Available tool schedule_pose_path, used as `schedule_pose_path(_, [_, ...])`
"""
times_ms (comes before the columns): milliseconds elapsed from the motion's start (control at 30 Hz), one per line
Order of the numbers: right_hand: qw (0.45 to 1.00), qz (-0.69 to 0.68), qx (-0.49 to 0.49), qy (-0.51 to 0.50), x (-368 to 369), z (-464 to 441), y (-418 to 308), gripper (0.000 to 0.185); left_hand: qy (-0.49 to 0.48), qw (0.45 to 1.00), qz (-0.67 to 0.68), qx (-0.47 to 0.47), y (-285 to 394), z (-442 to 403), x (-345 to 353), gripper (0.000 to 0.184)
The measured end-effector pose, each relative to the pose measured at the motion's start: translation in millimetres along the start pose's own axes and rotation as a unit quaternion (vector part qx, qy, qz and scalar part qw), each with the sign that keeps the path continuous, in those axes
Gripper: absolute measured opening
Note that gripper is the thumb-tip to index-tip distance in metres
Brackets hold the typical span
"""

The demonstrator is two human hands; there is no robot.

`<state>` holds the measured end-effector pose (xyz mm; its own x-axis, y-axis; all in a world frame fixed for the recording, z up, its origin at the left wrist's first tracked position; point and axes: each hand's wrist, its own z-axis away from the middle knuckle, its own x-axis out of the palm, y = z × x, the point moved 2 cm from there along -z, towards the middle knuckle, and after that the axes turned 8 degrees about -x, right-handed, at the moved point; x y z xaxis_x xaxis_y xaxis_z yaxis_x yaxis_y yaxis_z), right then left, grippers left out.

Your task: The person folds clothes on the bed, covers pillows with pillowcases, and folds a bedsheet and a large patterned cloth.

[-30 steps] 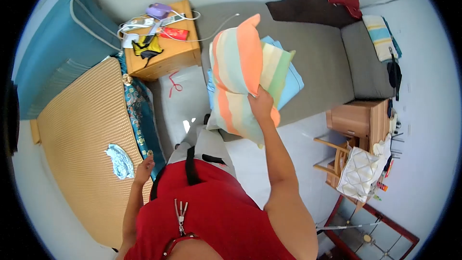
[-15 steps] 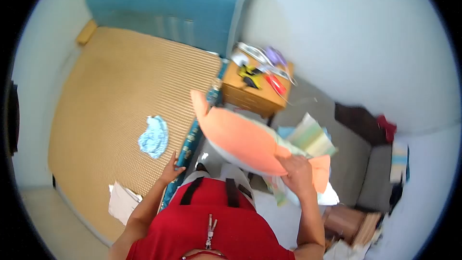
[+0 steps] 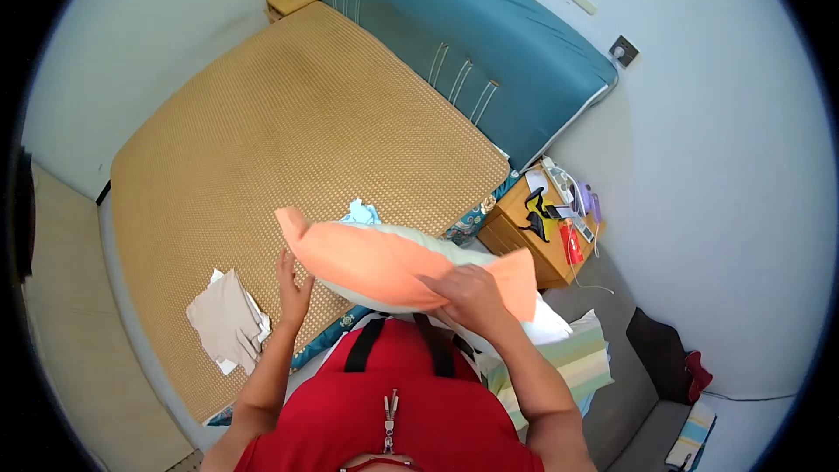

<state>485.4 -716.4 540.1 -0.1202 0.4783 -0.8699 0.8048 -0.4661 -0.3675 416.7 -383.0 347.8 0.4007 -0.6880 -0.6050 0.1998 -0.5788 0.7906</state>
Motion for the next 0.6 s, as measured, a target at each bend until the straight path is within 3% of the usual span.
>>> schedule_pose_path(67, [0.999, 0.001, -0.049, 0.005, 9, -35, 4, 0.046, 0.082, 0.987, 0.069, -0.118, -18, 10, -6, 0.065])
schedule_pose_path(200, [0.987, -0.126, -0.041, 0.095, 8, -112, 5, 0.049, 0.172, 0.947, 0.15, -0.226, -43, 25, -17, 0.057])
schedule_pose_path(267, [0.951, -0.264, -0.013, 0.159, 19, -150, 5, 0.048, 0.197, 0.943, 0.148, -0.222, -61, 32, -16, 0.057])
schedule_pose_path(333, [0.89, -0.411, 0.059, 0.19, 27, -194, 0, 0.033, 0.223, 0.941, 0.137, -0.214, -93, 35, -9, 0.057])
schedule_pose_path(367, [0.884, -0.417, 0.074, 0.2, 39, -215, 7, 0.033, 0.202, 0.942, 0.092, -0.251, -116, 40, -3, 0.057])
schedule_pose_path(467, [0.838, -0.481, 0.133, 0.221, 92, -268, 34, 0.04, 0.152, 0.944, 0.093, -0.278, -93, 43, 0, 0.057])
schedule_pose_path(600, [0.94, -0.272, 0.162, 0.129, 166, -269, 95, 0.035, 0.128, 0.953, 0.118, -0.249, -81, 50, 22, 0.058])
